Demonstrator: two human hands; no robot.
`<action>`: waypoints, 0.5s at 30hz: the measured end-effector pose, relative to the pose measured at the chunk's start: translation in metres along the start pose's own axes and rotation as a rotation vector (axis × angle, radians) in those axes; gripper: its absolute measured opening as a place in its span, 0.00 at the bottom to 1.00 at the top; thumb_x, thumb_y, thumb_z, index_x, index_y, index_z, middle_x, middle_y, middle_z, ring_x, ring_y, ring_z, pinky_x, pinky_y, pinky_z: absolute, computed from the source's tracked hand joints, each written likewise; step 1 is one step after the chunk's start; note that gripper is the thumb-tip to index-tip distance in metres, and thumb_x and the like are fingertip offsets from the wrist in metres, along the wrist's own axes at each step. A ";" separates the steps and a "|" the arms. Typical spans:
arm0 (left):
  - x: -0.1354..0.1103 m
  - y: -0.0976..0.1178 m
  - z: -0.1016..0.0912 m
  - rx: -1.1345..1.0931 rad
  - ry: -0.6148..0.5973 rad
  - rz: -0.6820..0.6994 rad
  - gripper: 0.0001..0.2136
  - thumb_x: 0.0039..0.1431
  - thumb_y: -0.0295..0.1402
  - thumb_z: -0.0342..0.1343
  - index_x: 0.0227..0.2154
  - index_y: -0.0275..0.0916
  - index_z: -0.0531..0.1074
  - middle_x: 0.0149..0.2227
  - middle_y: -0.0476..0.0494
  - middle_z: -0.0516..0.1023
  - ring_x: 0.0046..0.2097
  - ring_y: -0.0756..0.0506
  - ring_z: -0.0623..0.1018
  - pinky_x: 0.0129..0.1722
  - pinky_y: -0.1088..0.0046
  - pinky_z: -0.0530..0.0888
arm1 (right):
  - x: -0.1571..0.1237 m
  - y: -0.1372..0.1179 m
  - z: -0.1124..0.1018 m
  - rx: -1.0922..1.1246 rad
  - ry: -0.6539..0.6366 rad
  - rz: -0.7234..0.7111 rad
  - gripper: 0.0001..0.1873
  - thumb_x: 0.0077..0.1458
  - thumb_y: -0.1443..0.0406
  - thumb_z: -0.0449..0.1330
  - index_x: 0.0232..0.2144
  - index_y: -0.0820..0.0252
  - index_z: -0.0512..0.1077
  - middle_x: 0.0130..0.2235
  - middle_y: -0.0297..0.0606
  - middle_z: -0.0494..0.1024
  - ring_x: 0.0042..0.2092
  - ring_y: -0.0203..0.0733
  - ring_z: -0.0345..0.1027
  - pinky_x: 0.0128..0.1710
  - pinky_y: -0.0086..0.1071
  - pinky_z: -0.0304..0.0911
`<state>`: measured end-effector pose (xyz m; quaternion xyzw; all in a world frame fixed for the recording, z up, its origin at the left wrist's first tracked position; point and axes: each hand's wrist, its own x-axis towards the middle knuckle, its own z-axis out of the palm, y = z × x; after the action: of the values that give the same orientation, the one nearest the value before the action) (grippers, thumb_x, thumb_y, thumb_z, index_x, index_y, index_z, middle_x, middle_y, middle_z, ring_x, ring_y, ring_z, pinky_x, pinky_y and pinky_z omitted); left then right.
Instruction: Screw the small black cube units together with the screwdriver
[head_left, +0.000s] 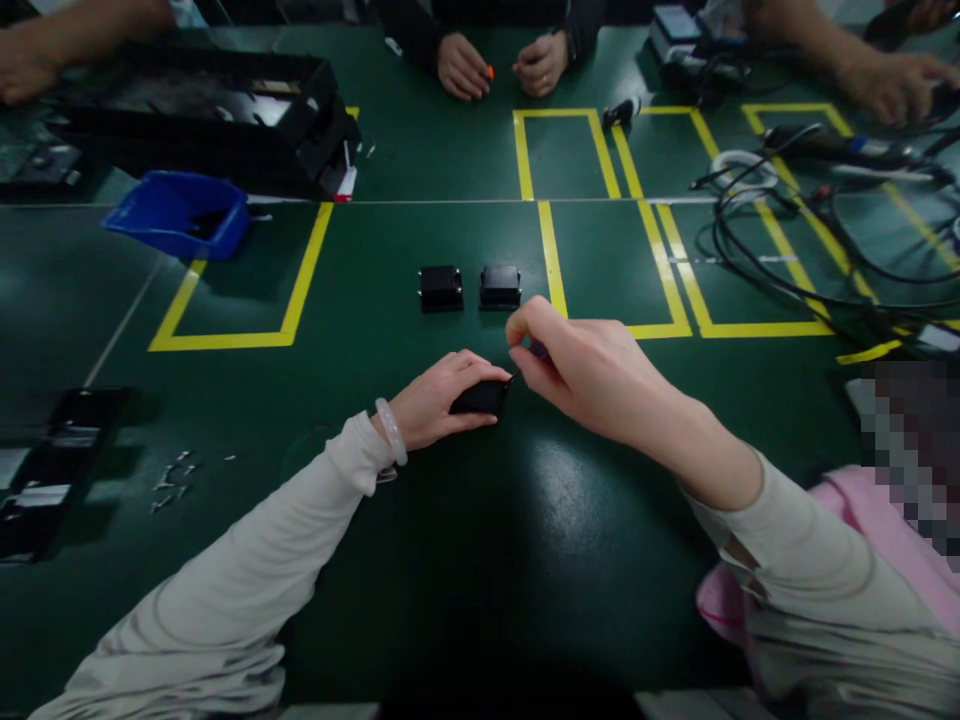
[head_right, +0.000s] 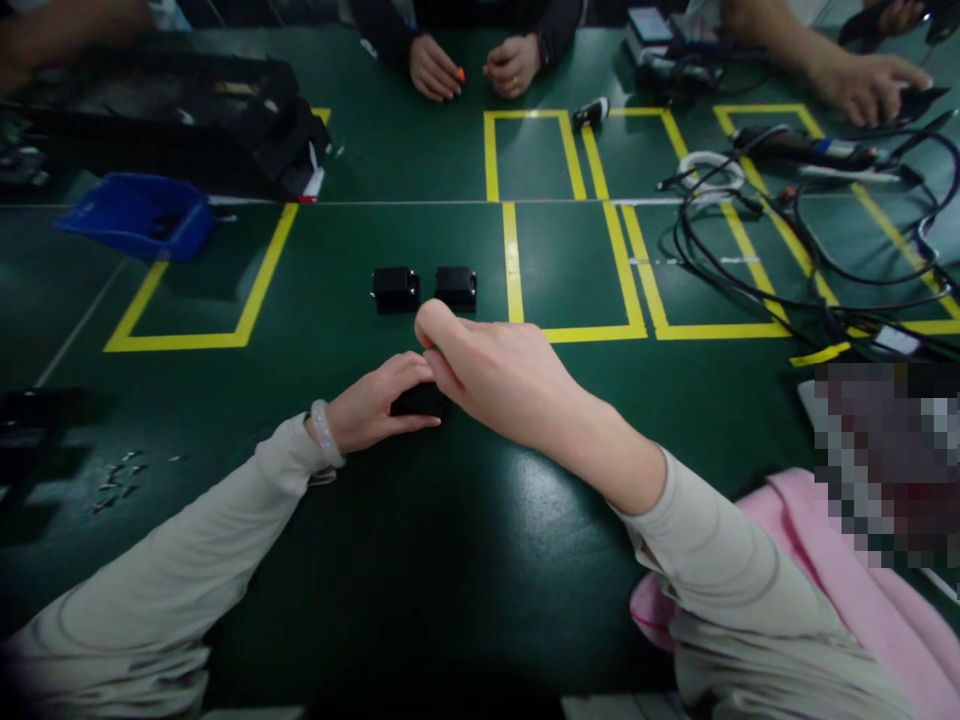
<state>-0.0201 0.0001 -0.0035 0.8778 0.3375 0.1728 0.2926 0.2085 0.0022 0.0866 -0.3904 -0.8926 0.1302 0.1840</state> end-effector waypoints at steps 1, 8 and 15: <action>-0.001 0.001 0.000 0.009 0.006 -0.009 0.23 0.63 0.42 0.59 0.58 0.42 0.66 0.53 0.39 0.72 0.55 0.39 0.71 0.57 0.57 0.69 | 0.000 0.000 0.000 0.014 -0.002 0.003 0.09 0.67 0.63 0.48 0.42 0.60 0.67 0.26 0.32 0.70 0.25 0.34 0.60 0.26 0.27 0.49; -0.023 0.012 -0.010 0.117 0.051 -0.112 0.27 0.65 0.46 0.55 0.63 0.43 0.60 0.61 0.36 0.66 0.61 0.36 0.67 0.61 0.52 0.67 | 0.001 -0.001 -0.001 0.047 -0.020 0.026 0.09 0.67 0.62 0.49 0.38 0.59 0.66 0.25 0.31 0.68 0.25 0.33 0.58 0.27 0.27 0.50; -0.109 0.028 -0.045 0.449 0.156 -0.524 0.18 0.70 0.42 0.47 0.57 0.39 0.66 0.54 0.41 0.71 0.55 0.41 0.73 0.52 0.63 0.72 | 0.000 0.002 -0.001 0.072 -0.017 -0.013 0.11 0.68 0.61 0.48 0.38 0.60 0.65 0.25 0.29 0.66 0.25 0.32 0.55 0.27 0.27 0.48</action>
<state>-0.1065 -0.0747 0.0375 0.7880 0.6022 0.0801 0.1001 0.2102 0.0037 0.0863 -0.3765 -0.8914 0.1642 0.1913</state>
